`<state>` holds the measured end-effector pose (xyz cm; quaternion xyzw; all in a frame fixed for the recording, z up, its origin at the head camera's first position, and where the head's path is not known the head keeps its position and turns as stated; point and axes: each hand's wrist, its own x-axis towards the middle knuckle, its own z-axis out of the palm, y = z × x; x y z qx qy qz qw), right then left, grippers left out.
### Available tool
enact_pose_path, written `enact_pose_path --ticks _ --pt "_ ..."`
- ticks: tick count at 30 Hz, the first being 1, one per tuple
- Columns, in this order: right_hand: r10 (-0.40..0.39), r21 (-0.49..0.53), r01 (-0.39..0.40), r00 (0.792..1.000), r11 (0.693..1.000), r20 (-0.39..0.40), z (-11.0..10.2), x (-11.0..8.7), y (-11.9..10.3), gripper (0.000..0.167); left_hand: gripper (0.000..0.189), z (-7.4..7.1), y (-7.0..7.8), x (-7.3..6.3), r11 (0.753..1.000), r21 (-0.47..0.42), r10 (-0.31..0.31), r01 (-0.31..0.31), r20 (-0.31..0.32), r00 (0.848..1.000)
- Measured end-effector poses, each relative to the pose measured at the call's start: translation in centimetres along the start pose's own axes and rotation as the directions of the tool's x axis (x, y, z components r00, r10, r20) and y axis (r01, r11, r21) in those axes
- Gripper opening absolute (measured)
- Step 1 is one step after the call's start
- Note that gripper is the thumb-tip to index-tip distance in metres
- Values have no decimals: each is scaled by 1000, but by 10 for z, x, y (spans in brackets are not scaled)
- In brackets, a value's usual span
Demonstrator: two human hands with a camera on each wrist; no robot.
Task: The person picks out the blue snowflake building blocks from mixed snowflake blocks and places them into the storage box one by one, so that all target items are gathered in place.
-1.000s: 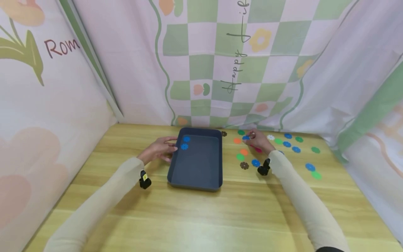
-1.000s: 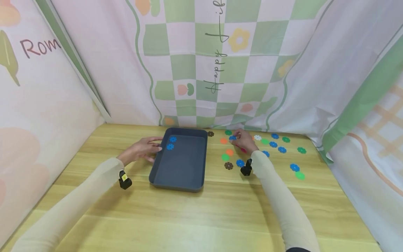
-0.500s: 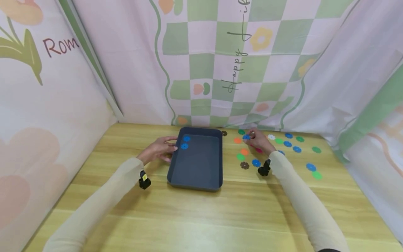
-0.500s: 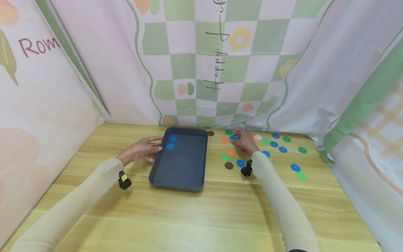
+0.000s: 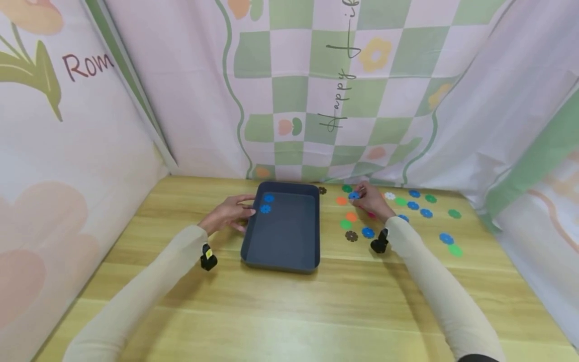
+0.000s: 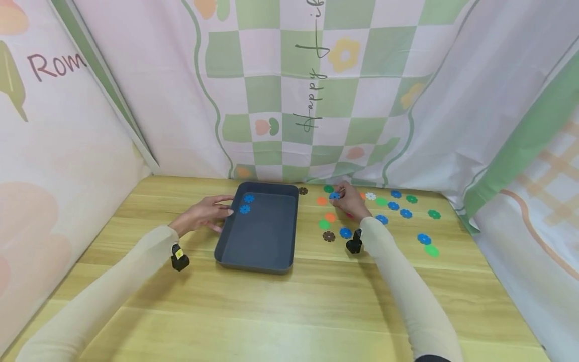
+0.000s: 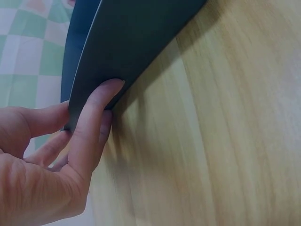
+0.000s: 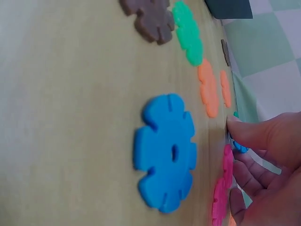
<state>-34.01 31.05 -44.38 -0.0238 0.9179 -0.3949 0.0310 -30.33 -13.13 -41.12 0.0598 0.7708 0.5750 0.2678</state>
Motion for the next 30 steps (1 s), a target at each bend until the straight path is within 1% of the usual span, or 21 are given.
enact_pose_path --ticks 4,7,11,14,19,22,24,30 --pt "-34 -64 32 999 997 -30 -2 1 0 32 64 1 0 0 1000 8 5 -5 4 1000" --pt "-65 -116 55 994 992 -84 -5 1 -2 26 63 2 1 0 1000 9 7 -7 2 1000" --pt "-86 -88 72 983 993 -165 -6 -2 -8 17 63 3 1 0 1000 5 2 -2 -5 1000" --pt "-91 -44 84 978 995 -190 -7 -5 -13 17 63 3 1 1 1000 0 0 0 -6 1000" --pt "-110 -12 110 977 994 -183 -8 -9 -25 25 63 1 1 1 1000 -11 -15 15 -14 1000" --pt "-123 2 125 979 992 -165 -5 -11 -34 29 63 1 1 1 1000 -8 -19 19 -15 1000" --pt "-126 29 131 981 991 -145 -3 -12 -39 32 63 1 0 1 1000 -6 -20 20 -15 1000" --pt "-90 115 98 993 989 -71 3 -16 -57 33 63 0 0 -1 1000 -4 -16 16 -15 1000"
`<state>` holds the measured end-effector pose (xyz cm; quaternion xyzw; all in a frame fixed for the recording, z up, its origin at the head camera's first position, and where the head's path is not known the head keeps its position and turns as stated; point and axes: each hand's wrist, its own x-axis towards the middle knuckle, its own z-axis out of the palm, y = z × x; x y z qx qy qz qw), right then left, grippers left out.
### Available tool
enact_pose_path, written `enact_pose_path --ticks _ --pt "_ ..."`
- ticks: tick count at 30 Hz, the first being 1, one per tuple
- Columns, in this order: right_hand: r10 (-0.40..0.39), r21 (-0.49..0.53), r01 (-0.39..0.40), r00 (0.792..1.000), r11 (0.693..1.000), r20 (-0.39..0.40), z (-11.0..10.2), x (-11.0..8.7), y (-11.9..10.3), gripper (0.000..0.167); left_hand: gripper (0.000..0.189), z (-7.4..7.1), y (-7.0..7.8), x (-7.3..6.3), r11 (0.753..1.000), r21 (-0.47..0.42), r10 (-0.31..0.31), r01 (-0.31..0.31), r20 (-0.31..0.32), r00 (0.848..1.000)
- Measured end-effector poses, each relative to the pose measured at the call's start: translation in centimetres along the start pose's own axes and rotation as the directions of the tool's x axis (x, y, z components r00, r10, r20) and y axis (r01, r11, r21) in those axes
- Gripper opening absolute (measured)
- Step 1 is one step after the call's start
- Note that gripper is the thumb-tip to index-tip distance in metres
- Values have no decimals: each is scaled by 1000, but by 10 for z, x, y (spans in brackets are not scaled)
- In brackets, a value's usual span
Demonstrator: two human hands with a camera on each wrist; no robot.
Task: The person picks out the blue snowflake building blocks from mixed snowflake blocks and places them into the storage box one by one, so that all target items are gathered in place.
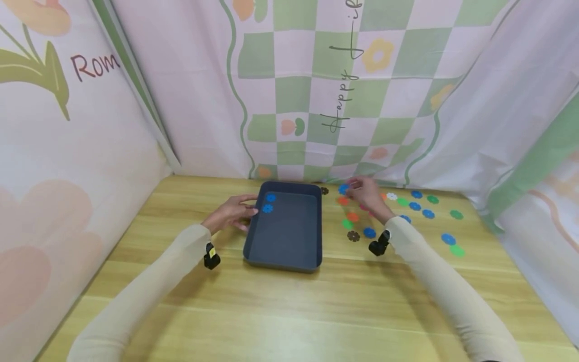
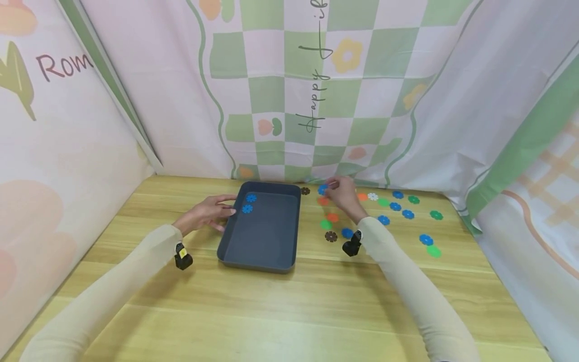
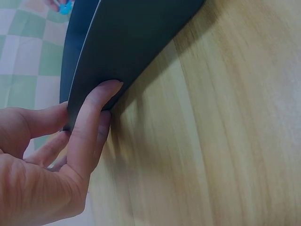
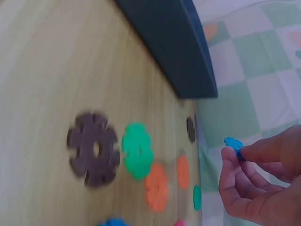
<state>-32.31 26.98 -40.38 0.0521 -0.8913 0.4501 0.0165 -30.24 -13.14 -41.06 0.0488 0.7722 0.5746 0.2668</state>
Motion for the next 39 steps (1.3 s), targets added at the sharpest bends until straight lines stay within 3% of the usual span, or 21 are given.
enact_pose_path --ticks 10,15,24,29,33,39 --pt "46 210 -63 995 976 87 15 1 -23 37 63 0 -1 1 1000 -5 8 -8 5 1000" --pt "82 217 -114 985 970 154 23 3 -32 36 63 0 -1 1 1000 -7 14 -14 9 1000" --pt "60 249 -120 970 961 234 42 7 -55 36 64 -1 -1 0 999 -30 21 -21 6 1000" --pt "65 316 -154 960 936 273 55 8 -68 33 64 -1 -1 -1 1000 -20 19 -19 0 1000" --pt "46 362 -164 948 918 314 66 10 -73 31 63 -1 0 -2 1000 -9 17 -17 -1 1000" --pt "3 372 -149 931 916 365 83 8 -80 28 63 -1 -1 0 1000 -3 20 -20 4 1000"
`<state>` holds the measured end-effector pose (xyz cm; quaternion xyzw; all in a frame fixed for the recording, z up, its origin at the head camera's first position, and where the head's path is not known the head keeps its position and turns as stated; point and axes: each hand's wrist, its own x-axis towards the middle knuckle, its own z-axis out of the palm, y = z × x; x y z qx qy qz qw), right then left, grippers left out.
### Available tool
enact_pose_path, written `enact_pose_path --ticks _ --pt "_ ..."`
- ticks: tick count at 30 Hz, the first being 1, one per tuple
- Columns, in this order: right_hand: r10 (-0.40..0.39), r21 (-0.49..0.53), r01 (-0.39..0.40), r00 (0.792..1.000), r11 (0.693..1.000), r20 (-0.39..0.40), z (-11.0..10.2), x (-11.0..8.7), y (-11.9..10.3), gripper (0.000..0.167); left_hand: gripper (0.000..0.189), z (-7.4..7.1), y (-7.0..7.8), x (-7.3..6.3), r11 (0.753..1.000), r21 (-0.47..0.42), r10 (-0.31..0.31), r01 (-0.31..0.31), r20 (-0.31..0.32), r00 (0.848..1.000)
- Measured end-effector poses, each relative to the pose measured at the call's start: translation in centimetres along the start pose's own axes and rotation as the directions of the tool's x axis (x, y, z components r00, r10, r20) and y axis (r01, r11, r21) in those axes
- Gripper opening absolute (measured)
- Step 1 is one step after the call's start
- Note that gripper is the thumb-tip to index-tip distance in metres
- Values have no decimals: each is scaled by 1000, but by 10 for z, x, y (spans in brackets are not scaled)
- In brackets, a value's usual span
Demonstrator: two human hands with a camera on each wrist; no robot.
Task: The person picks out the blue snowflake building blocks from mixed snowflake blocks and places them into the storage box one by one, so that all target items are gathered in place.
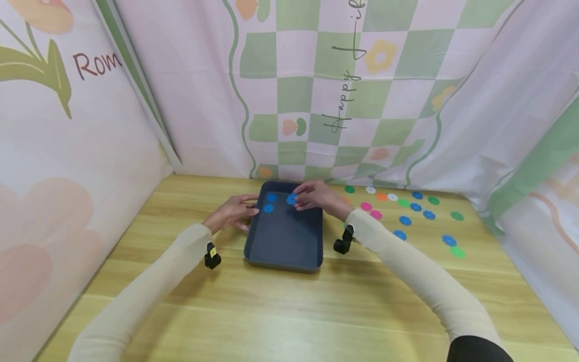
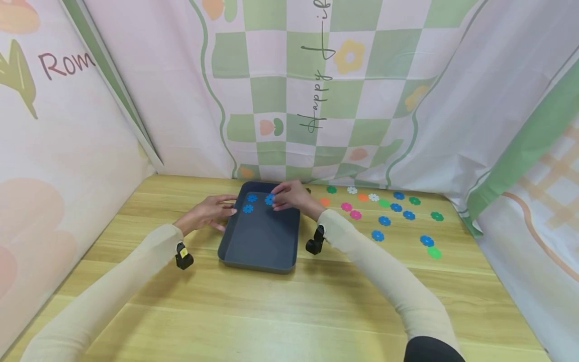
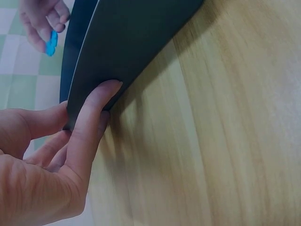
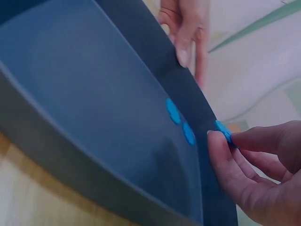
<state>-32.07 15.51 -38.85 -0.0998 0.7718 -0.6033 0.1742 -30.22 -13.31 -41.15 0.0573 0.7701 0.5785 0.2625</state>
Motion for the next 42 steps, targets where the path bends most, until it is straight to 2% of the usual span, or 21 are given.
enact_pose_path --ticks 6,12,21,29,33,36,39,42 --pt "1 -33 1 999 999 47 24 7 0 30 63 0 1 0 1000 5 -10 10 -8 1000" --pt "40 -62 -34 995 997 92 46 16 2 29 62 0 0 2 1000 -3 -18 18 -9 1000" --pt "107 -87 -99 990 991 94 63 24 8 27 63 1 0 4 1000 -6 -27 27 -12 1000" --pt "91 -155 -74 990 985 105 72 27 11 22 63 2 1 2 1000 -7 -29 29 -4 1000" --pt "65 -241 -41 993 970 94 76 27 11 12 63 2 1 2 1000 -14 -27 27 3 1000" --pt "44 -323 -12 995 946 92 79 27 9 4 63 2 1 2 999 -15 -29 29 4 1000" --pt "32 -390 8 995 921 98 82 29 9 4 63 1 2 2 999 -14 -34 34 -2 999" --pt "29 -415 16 994 910 102 82 30 9 5 62 1 2 3 999 -15 -36 36 -11 999"
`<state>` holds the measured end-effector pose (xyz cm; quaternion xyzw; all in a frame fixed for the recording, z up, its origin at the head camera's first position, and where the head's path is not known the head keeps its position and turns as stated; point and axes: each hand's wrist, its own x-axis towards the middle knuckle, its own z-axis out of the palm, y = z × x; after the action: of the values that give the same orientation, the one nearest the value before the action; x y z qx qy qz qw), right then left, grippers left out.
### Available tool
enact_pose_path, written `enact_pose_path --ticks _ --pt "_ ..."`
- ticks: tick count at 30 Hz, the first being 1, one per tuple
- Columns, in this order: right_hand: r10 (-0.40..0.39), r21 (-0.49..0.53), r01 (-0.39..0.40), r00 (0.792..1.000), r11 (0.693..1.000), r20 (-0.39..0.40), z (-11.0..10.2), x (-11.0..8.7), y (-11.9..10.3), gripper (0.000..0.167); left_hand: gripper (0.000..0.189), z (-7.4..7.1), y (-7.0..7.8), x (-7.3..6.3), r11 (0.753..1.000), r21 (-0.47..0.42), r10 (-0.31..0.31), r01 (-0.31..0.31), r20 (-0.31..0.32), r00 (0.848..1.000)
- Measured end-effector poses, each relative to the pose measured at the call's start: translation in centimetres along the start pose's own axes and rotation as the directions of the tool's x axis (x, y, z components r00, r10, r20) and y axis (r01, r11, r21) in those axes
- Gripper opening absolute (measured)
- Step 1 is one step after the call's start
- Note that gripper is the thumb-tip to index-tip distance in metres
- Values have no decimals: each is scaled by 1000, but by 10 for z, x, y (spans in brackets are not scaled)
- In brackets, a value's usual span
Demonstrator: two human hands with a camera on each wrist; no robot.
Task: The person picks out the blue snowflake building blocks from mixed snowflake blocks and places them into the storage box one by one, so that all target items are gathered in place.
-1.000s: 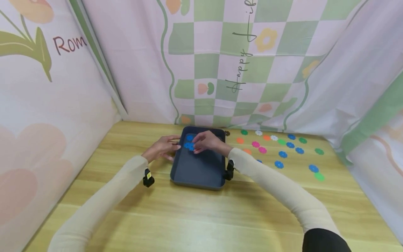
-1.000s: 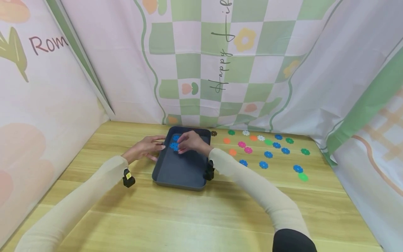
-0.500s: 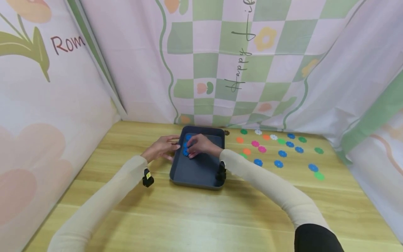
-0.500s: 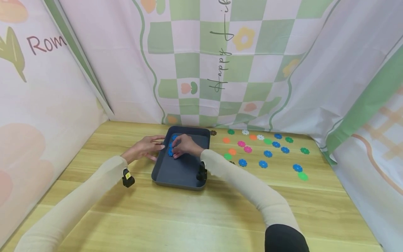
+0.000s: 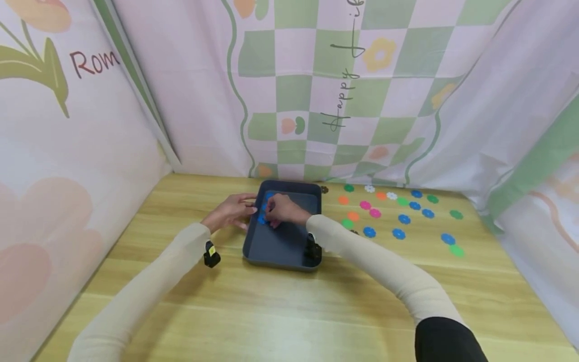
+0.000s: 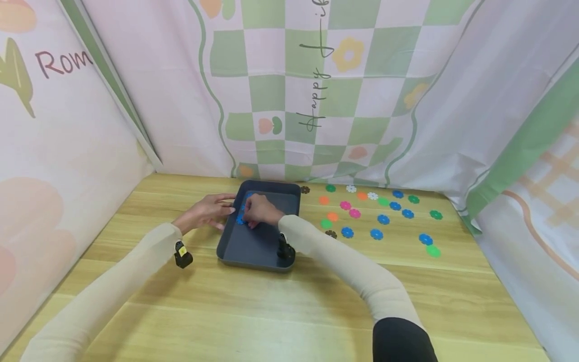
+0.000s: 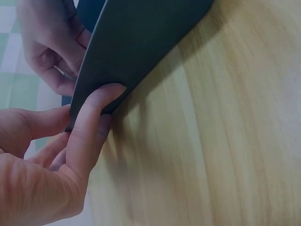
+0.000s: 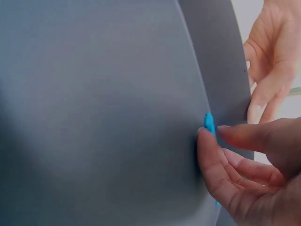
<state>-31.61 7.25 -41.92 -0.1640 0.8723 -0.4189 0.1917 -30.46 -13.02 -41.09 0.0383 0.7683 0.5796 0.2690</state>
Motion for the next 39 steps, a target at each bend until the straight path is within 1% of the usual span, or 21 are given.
enact_pose_path --ticks 3,8,15,21,25,30,36,39 --pt "-8 -8 8 1000 1000 -6 -6 -3 0 5 63 1 2 2 1000 1 -2 2 -5 1000" --pt "-38 -16 37 997 999 -63 -26 -14 5 8 63 2 4 1 1000 6 -9 10 -15 1000" --pt "-92 4 93 984 996 -151 -60 -30 24 15 62 0 3 -4 1000 12 -8 9 -35 999" --pt "-83 65 98 976 993 -202 -83 -46 37 21 63 0 2 -4 1000 8 -6 6 -29 1000" --pt "-97 65 114 969 991 -227 -96 -59 48 24 64 -1 1 -3 1000 2 -5 5 -21 1000" --pt "-131 35 143 962 989 -240 -112 -73 67 27 63 -1 1 -3 1000 -1 1 -1 -17 1000" --pt "-152 -14 153 956 988 -253 -131 -90 92 30 63 -1 0 -3 1000 12 6 -6 -17 1000" --pt "-160 -19 161 956 987 -244 -139 -101 103 31 63 0 -1 -3 1000 16 7 -7 -21 1000"
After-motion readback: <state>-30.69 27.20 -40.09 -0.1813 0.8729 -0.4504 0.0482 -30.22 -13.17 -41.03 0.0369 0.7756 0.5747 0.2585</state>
